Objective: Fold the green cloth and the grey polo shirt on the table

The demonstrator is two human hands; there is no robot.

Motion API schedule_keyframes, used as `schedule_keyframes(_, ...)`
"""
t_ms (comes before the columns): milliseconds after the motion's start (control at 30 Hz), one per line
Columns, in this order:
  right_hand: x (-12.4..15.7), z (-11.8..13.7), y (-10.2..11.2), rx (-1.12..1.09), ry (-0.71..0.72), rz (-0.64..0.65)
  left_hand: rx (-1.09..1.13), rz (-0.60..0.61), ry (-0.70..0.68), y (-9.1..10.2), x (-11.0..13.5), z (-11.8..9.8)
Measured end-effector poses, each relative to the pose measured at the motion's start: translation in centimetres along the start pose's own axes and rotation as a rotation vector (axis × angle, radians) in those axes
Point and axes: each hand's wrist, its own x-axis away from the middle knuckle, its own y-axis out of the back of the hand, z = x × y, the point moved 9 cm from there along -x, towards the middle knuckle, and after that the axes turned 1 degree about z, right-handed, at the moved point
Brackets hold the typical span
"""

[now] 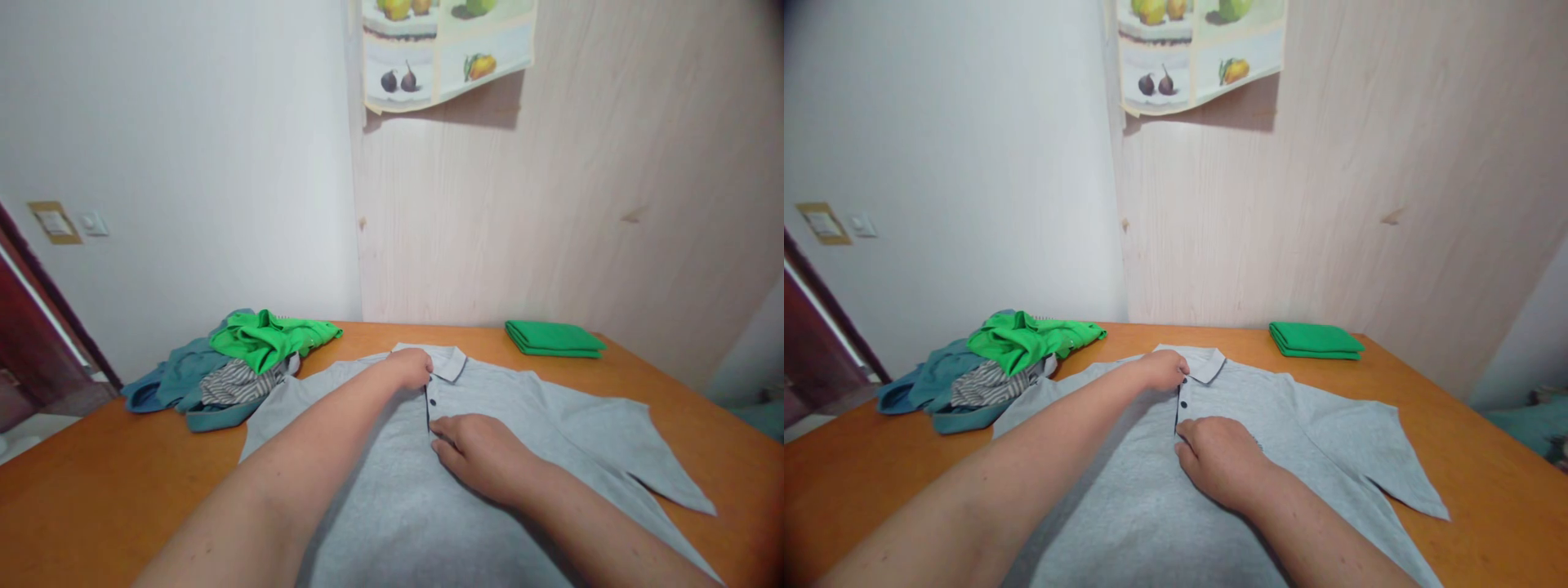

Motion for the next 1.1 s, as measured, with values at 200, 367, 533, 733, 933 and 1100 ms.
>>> schedule_keyframes(200,0.0,-0.1,-0.1,-0.018,-0.028,0.041,-0.059,0.106,-0.007,0.2,-0.3,-0.6)
schedule_keyframes(367,0.1,0.0,-0.1,-0.004,-0.040,0.060,-0.098,0.134,-0.016,0.7,0.1,-1.2)
schedule_keyframes(533,0.1,0.0,-0.3,0.000,-0.042,0.060,-0.110,0.093,-0.016,1.1,0.2,-1.5)
schedule_keyframes(733,0.0,0.2,-0.4,-0.005,-0.041,0.057,-0.096,0.023,0.005,0.3,-0.7,-0.8)
schedule_keyframes(933,0.0,0.2,-0.5,0.001,-0.047,0.068,-0.022,-0.071,0.007,-0.5,-0.6,0.1)
schedule_keyframes(1100,0.0,0.1,-0.5,0.014,-0.035,0.057,0.053,-0.191,0.026,0.3,0.6,1.6)
